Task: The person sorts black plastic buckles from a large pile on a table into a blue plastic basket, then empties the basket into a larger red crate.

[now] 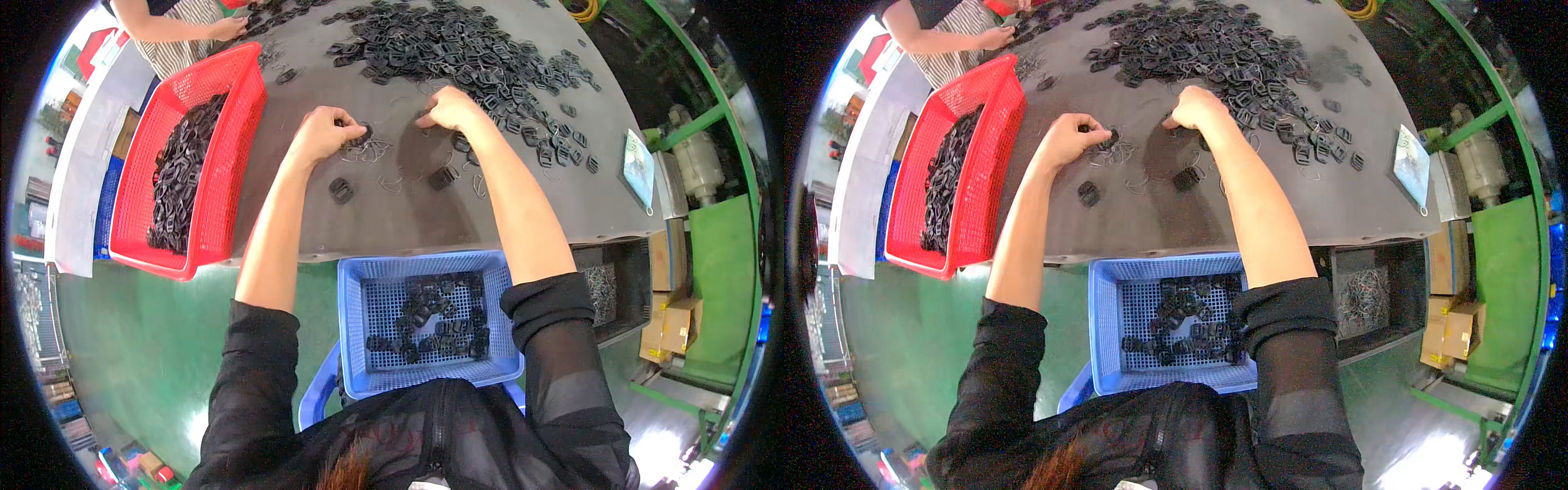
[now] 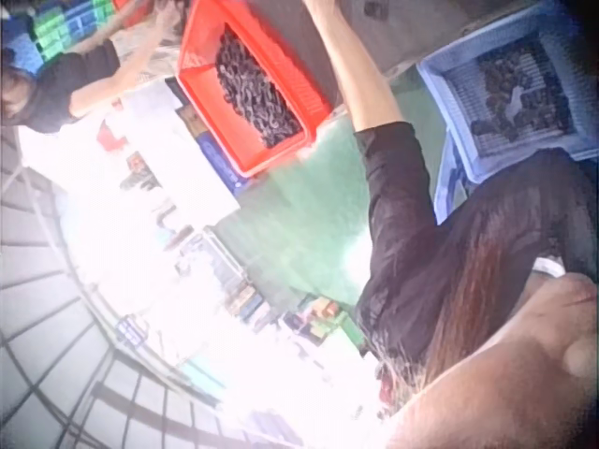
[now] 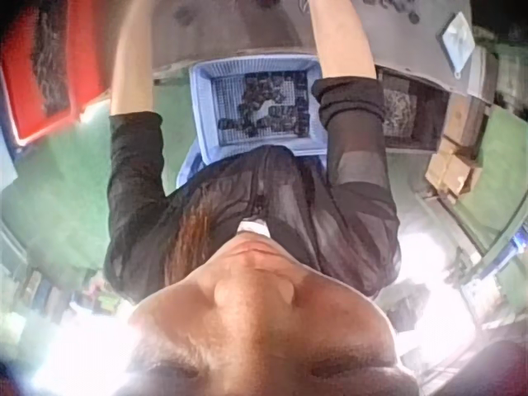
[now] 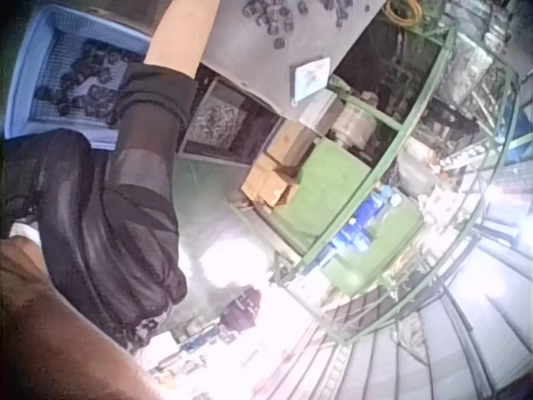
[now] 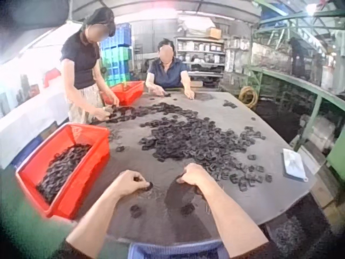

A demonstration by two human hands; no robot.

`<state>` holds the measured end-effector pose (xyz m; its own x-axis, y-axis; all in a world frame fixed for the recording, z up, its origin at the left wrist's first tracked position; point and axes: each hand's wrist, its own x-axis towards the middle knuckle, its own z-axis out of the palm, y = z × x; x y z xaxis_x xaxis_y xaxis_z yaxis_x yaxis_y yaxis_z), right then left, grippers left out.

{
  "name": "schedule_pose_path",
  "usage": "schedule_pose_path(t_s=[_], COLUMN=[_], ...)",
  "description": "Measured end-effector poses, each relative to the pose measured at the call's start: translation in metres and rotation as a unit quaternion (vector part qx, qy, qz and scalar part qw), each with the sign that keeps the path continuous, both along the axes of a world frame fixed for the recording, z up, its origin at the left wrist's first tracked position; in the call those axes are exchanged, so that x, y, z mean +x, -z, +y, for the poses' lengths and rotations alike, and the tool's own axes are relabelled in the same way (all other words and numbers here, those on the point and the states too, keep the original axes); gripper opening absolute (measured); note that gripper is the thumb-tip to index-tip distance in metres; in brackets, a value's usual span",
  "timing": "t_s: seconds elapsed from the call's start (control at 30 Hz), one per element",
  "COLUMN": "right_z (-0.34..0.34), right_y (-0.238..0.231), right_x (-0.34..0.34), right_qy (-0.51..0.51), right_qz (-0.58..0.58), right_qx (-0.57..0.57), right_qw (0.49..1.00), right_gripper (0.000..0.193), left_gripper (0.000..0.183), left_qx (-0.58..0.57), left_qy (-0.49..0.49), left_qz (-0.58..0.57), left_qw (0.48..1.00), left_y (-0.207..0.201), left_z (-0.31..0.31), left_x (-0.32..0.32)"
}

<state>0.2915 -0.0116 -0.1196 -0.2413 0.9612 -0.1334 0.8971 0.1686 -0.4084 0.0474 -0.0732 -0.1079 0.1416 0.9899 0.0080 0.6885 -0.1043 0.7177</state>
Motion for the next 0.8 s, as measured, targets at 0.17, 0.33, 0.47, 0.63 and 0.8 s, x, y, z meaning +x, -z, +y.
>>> schedule_pose_path(t_s=[0.17,0.33,0.47,0.63,0.8], right_z=[-0.01,-0.032,-0.04,-0.059,-0.13], right_y=[-0.021,-0.035,-0.035,-0.036,-0.058], right_x=[0.02,0.039,0.055,0.07,0.074], right_qy=[0.037,0.036,0.088,0.156,-0.001], right_qz=[0.252,0.305,0.305,0.119,0.23], right_qx=[-0.141,-0.161,-0.143,-0.014,-0.148], right_qw=[0.957,0.938,0.937,0.98,0.962], right_gripper=[0.022,0.034,0.046,0.04,0.031], left_gripper=[0.019,0.017,0.024,0.036,0.037], left_qx=[-0.149,-0.171,-0.101,0.045,-0.075], left_qy=[-0.009,-0.044,-0.099,-0.083,-0.083], left_qz=[-0.489,-0.571,-0.145,0.108,0.085], left_qw=[0.859,0.802,0.979,0.99,0.99], left_y=[-0.016,-0.008,0.001,-0.003,-0.015], left_z=[-0.026,-0.063,-0.087,-0.116,-0.123], left_x=[-0.043,-0.046,-0.022,0.008,0.014])
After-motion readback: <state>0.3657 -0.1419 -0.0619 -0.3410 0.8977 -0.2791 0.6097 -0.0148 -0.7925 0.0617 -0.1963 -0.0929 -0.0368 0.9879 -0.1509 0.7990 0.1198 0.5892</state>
